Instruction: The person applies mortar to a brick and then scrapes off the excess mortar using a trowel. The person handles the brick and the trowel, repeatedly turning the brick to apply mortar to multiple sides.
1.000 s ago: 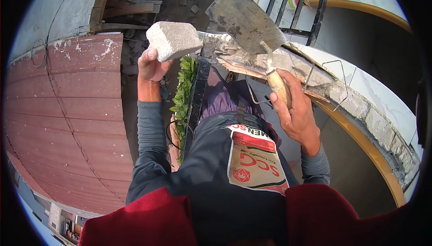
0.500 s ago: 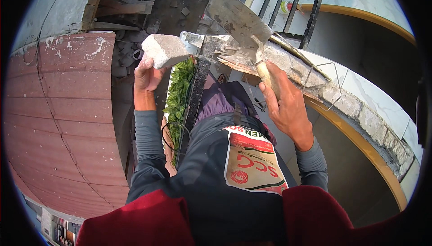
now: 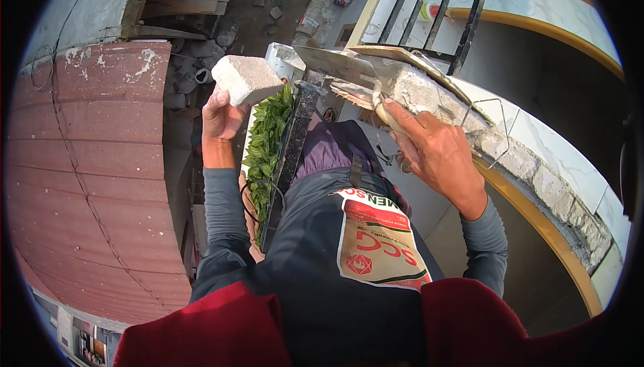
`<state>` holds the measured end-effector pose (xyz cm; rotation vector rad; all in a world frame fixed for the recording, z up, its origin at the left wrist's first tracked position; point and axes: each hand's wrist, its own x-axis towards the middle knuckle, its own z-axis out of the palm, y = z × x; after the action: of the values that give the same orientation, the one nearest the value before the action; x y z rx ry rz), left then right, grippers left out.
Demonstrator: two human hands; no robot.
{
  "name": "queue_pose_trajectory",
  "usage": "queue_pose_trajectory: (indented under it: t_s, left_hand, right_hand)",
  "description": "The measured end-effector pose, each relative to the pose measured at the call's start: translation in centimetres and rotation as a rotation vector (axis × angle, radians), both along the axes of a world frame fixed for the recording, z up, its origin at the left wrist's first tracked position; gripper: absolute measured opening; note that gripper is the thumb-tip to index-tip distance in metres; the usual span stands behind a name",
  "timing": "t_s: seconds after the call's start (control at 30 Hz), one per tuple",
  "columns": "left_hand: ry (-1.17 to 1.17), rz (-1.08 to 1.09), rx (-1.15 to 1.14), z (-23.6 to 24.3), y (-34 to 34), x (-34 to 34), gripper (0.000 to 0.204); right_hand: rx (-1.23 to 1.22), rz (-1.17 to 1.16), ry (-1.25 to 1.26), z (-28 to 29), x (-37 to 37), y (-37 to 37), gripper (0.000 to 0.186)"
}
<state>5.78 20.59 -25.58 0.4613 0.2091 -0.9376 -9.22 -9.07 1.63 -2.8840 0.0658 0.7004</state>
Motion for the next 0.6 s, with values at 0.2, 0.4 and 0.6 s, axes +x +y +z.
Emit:
queue_pose_trajectory:
  t_s: [0.2, 0.4, 0.6]
  left_hand:
    - [0.01, 0.061, 0.064, -0.6, 1.7, -0.6, 0.089]
    - [0.015, 0.052, 0.053, -0.1, 1.3, -0.5, 0.091]
    - [0.038, 0.057, 0.006, -0.5, 0.6, -0.6, 0.092]
  right_hand:
    - [0.138, -0.029, -0.126, 0.8, -0.5, 0.0, 0.061]
    - [0.146, -0.091, -0.158, 0.9, -0.1, -0.6, 0.063]
    - [0.102, -0.122, -0.001, 0.3, -0.3, -0.8, 0.06]
